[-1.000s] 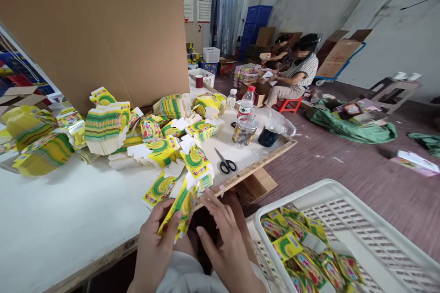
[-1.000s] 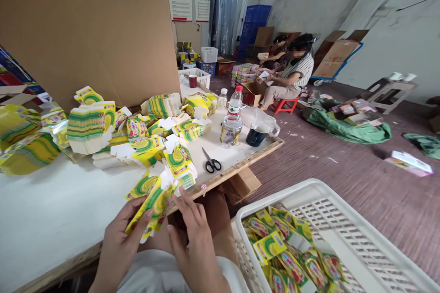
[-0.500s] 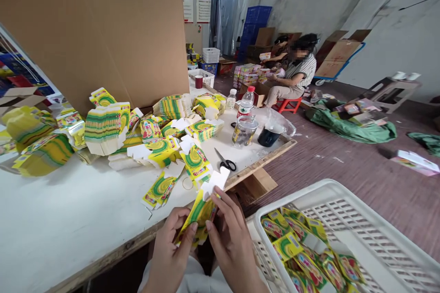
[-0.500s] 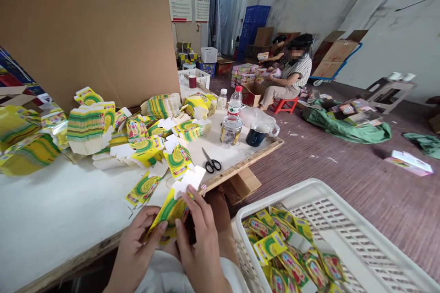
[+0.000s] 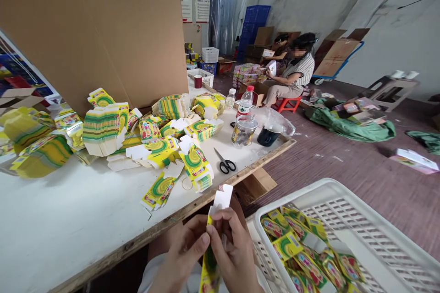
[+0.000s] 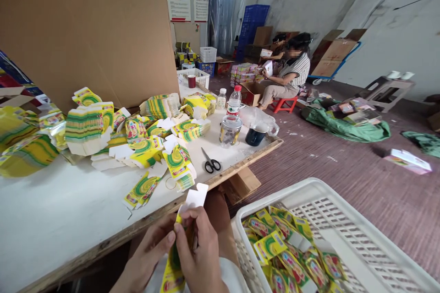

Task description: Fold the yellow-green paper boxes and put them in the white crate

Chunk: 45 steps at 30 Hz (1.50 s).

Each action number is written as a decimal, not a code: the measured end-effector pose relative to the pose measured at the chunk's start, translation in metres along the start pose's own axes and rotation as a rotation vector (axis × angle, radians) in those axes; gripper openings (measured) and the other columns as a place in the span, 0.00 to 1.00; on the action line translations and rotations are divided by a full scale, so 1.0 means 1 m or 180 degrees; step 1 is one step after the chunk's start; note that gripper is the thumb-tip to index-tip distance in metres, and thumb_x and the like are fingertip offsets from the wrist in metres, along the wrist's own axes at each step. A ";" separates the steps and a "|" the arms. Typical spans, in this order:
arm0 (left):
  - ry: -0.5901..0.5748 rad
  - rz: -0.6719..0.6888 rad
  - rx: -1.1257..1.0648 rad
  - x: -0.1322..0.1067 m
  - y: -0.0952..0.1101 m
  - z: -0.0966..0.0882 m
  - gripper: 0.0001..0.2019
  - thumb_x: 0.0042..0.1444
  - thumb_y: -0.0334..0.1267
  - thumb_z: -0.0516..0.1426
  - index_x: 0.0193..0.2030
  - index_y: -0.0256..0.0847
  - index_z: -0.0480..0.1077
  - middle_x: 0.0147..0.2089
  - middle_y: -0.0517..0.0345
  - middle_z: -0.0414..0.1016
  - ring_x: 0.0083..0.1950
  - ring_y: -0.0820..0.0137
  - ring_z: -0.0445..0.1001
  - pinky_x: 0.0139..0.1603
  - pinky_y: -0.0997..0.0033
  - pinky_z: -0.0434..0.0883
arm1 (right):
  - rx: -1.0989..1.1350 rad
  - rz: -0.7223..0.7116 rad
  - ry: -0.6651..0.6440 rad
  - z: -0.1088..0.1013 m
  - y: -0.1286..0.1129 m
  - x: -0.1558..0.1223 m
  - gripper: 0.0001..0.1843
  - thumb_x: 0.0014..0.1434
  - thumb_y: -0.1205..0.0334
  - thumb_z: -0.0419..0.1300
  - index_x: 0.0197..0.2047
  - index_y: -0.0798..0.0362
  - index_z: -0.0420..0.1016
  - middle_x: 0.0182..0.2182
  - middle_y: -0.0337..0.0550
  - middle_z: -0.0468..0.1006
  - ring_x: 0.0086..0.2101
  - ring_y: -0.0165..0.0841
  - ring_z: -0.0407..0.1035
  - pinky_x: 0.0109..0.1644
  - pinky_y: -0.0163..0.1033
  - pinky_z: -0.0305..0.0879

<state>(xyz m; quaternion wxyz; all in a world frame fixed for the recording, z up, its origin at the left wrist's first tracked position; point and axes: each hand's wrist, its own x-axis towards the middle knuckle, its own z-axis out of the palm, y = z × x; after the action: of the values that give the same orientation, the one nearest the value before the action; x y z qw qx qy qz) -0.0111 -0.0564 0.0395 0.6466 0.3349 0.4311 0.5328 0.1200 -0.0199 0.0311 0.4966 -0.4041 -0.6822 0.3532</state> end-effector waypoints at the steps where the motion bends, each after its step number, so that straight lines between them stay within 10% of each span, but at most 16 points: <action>1: 0.0001 -0.0097 -0.0169 0.001 -0.003 0.003 0.22 0.54 0.56 0.65 0.51 0.48 0.80 0.49 0.50 0.84 0.53 0.56 0.79 0.58 0.57 0.73 | -0.0021 -0.0009 0.0024 0.000 -0.001 -0.001 0.04 0.66 0.65 0.57 0.45 0.48 0.68 0.33 0.38 0.73 0.29 0.31 0.71 0.33 0.33 0.69; 8: -0.0115 -0.0297 -0.0565 0.005 -0.024 0.015 0.24 0.52 0.60 0.64 0.52 0.50 0.81 0.47 0.50 0.85 0.54 0.51 0.80 0.55 0.53 0.76 | -0.0080 0.0142 0.0265 -0.001 -0.002 0.000 0.01 0.66 0.63 0.58 0.40 0.49 0.70 0.27 0.35 0.72 0.24 0.30 0.69 0.26 0.31 0.65; 13: 0.0480 -0.0127 -0.0598 0.013 -0.024 0.001 0.20 0.54 0.53 0.66 0.50 0.46 0.80 0.47 0.50 0.86 0.50 0.54 0.82 0.52 0.58 0.77 | -0.0284 0.0016 0.0468 -0.005 0.004 0.008 0.12 0.65 0.63 0.59 0.52 0.48 0.71 0.44 0.47 0.77 0.33 0.34 0.72 0.36 0.37 0.72; 19: 0.1116 0.0296 0.0034 0.014 -0.020 -0.008 0.22 0.53 0.54 0.66 0.47 0.39 0.78 0.47 0.47 0.85 0.50 0.54 0.81 0.51 0.59 0.77 | -0.0205 0.0442 -0.0646 -0.004 0.012 0.010 0.09 0.66 0.59 0.58 0.37 0.51 0.77 0.32 0.44 0.80 0.34 0.36 0.74 0.37 0.36 0.72; 23: 0.0929 0.0371 0.0306 0.016 -0.020 -0.008 0.21 0.56 0.50 0.65 0.51 0.40 0.74 0.50 0.46 0.84 0.53 0.55 0.80 0.52 0.61 0.76 | -0.0295 0.0560 -0.0380 -0.004 0.019 0.006 0.13 0.67 0.56 0.57 0.33 0.52 0.75 0.29 0.43 0.78 0.30 0.35 0.72 0.33 0.35 0.69; 28: 0.0796 0.0473 0.0362 0.015 -0.023 -0.011 0.32 0.58 0.45 0.65 0.65 0.45 0.57 0.53 0.44 0.83 0.56 0.56 0.80 0.54 0.62 0.75 | 0.0025 0.0680 -0.0101 -0.010 0.025 0.005 0.15 0.66 0.55 0.60 0.53 0.52 0.72 0.38 0.46 0.81 0.34 0.36 0.76 0.35 0.35 0.72; 35: 0.0150 0.0217 0.0248 0.009 -0.011 -0.025 0.33 0.60 0.45 0.63 0.68 0.48 0.56 0.60 0.44 0.78 0.58 0.55 0.77 0.57 0.59 0.72 | 0.0428 0.0460 -0.0723 -0.026 0.024 0.010 0.20 0.70 0.54 0.56 0.62 0.46 0.68 0.51 0.48 0.78 0.49 0.38 0.74 0.52 0.40 0.71; 45: -0.0251 -0.0079 0.0304 0.005 -0.010 -0.025 0.22 0.52 0.45 0.69 0.50 0.45 0.69 0.39 0.56 0.82 0.38 0.67 0.78 0.38 0.72 0.70 | 0.0198 0.0501 -0.0875 -0.035 0.011 0.020 0.14 0.71 0.54 0.53 0.35 0.50 0.70 0.30 0.38 0.75 0.30 0.30 0.69 0.33 0.32 0.64</action>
<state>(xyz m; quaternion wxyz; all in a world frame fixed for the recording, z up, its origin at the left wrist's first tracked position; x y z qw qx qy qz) -0.0298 -0.0544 0.0189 0.6530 0.3807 0.4343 0.4899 0.1526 0.0055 0.0378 0.3816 -0.3886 -0.6987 0.4639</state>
